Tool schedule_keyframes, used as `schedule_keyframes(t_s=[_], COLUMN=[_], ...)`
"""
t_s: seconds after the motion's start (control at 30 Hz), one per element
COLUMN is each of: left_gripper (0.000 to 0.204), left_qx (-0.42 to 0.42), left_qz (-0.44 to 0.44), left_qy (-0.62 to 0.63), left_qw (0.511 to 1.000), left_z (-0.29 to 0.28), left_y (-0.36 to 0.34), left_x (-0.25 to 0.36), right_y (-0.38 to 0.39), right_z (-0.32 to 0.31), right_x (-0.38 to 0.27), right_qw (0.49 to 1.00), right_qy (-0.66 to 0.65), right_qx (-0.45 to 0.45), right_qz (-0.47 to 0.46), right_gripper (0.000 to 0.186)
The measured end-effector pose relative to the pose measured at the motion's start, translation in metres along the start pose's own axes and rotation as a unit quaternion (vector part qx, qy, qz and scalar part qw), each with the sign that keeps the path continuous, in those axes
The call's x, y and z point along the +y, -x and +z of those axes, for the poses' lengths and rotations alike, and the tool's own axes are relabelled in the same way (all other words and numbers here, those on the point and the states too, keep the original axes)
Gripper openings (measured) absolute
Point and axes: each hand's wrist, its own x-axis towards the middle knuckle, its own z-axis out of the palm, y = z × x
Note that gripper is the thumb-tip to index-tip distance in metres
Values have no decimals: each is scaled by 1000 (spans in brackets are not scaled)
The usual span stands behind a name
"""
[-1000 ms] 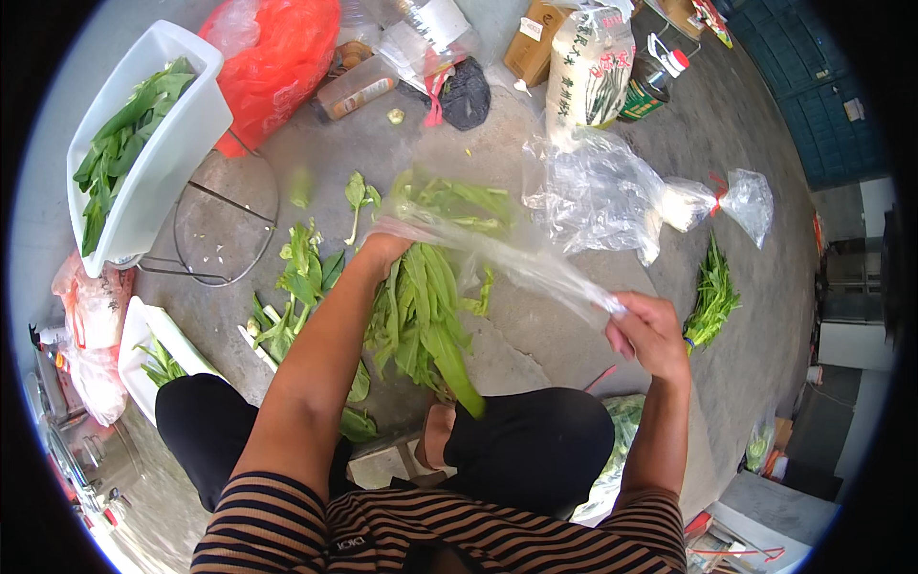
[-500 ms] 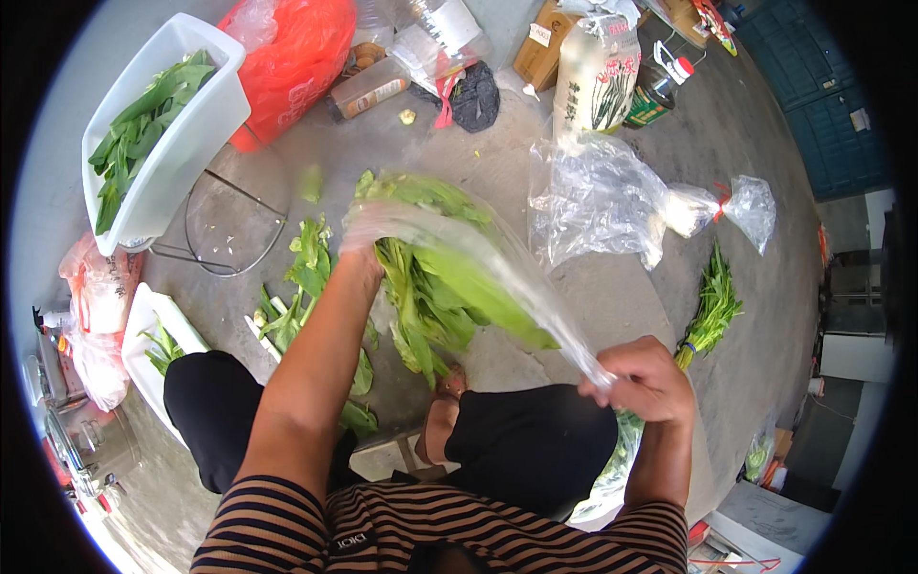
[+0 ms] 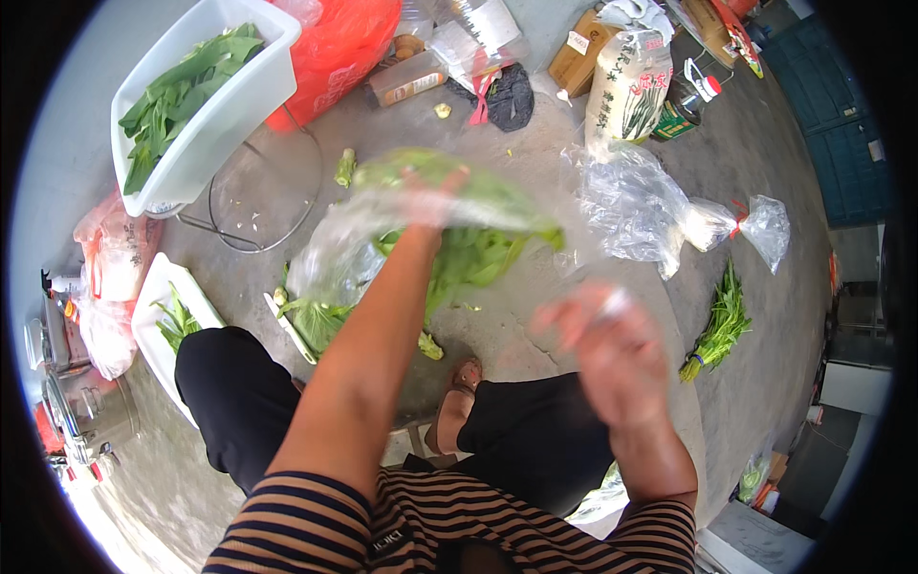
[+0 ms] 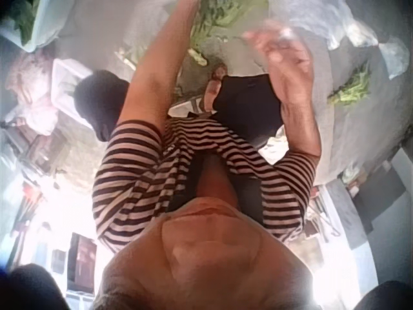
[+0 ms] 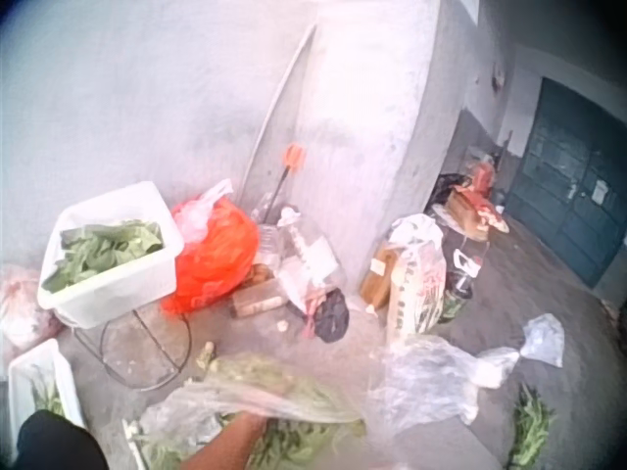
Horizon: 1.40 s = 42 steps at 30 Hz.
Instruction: The person sorts leafy vegetables by hand, pulls apart leaves, places trimmed greens into a white tray and a plastic bag, and uses a knife to cut stems on the floor.
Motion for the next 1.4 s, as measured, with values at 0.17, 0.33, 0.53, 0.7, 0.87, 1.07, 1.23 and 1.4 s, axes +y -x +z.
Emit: schedule_keyframes(t_s=[0.17, 0.33, 0.53, 0.7, 0.87, 1.07, 1.23, 1.4], left_gripper=[49, 39, 20, 18, 16, 20, 45, 61], left_qx=[-207, 284, -64, -75, -41, 28, 35, 335], left_qz=[197, 310, 13, 216, 305, 428, 381, 31], left_qy=[-122, -319, 151, 212, 283, 107, 16, -232], left_qw=[951, 849, 986, 950, 908, 897, 924, 913], left_z=[-78, -124, -114, -113, -128, -146, -145, -201], left_y=[26, -17, -40, -34, -46, -17, -31, -24], left_x=[15, -48, -10, 160, 250, 207, 57, -174], right_y=[-8, -13, -32, -96, -139, -154, -143, -112], right_z=[-26, -23, -30, -97, -114, -144, -173, -187], right_x=[-4, -5, -13, -47, -86, -42, 29, 75], right_qw=[955, 963, 962, 945, 953, 926, 877, 898], right_qy=[-157, -169, -88, 63, 50, 200, 221, -6], right_qx=[248, 210, 256, 316, 268, 311, 419, 438], right_qz=[42, -3, -26, -49, -133, -77, 76, -30], right_gripper=[56, 55, 40, 25, 25, 22, 23, 28])
